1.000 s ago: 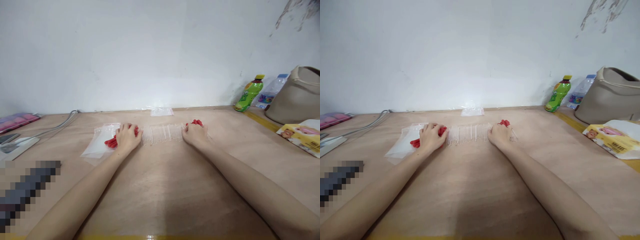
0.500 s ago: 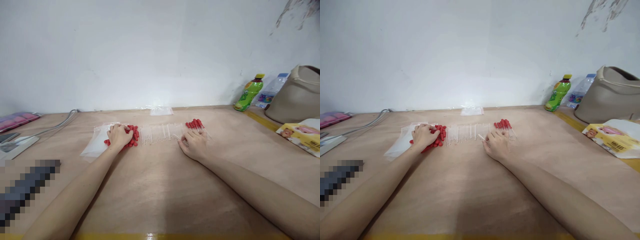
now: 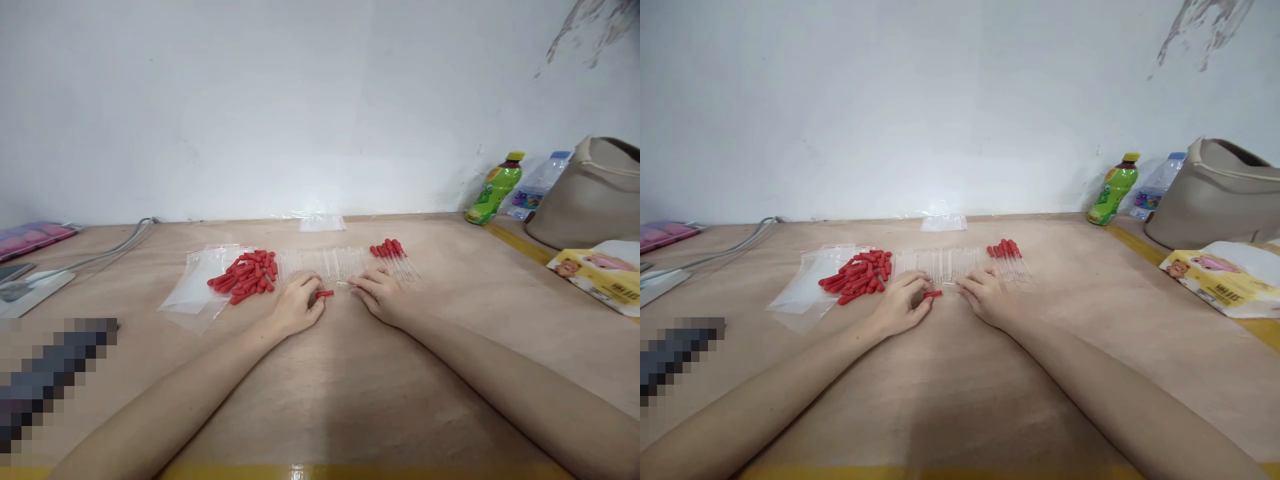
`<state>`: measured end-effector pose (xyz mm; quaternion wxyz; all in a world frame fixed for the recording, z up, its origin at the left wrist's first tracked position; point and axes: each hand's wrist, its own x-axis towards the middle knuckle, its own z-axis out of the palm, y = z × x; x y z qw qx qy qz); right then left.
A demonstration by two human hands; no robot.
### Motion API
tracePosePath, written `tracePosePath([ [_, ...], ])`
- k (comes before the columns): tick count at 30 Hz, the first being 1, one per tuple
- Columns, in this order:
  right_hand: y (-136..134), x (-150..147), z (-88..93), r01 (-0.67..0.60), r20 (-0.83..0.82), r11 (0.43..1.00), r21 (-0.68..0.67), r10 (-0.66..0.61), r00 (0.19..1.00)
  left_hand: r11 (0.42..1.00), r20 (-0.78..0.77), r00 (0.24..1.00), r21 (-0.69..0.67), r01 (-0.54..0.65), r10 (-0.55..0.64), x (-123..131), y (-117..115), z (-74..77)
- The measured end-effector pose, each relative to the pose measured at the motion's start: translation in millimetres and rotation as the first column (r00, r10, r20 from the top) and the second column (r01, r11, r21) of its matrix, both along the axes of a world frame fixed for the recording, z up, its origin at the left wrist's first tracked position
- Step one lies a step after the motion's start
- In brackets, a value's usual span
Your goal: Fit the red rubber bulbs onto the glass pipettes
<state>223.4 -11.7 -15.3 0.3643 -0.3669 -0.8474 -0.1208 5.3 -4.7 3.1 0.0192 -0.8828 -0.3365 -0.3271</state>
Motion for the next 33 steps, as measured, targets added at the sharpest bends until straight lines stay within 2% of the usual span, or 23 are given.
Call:
tracePosePath([
  [6,-5.0,-5.4,3.3,-0.067,-0.022,0.997,-0.041,0.066,0.998,0.998,0.0,1.0,-0.067,-0.019,0.019,-2.2,8.6,-3.9],
  [11,-4.9,-7.2,2.5,-0.092,-0.047,0.994,-0.064,0.089,0.995,0.99,-0.048,0.997,-0.133,0.05,-0.056,-1.4,12.0,-6.2],
  [16,-3.5,-8.0,1.2,-0.098,-0.056,0.995,0.004,0.098,0.994,0.989,0.031,0.996,-0.125,0.085,-0.082,-0.6,7.9,-5.0],
  [21,-5.6,-10.8,5.1,-0.098,-0.06,0.994,0.037,0.1,0.993,0.982,0.043,0.992,-0.139,0.124,-0.12,-0.3,5.4,-4.3],
  [33,-7.9,-12.1,6.2,-0.096,-0.083,0.995,0.039,0.099,0.992,0.991,0.054,0.997,-0.119,0.056,-0.05,-1.0,5.6,-6.4],
])
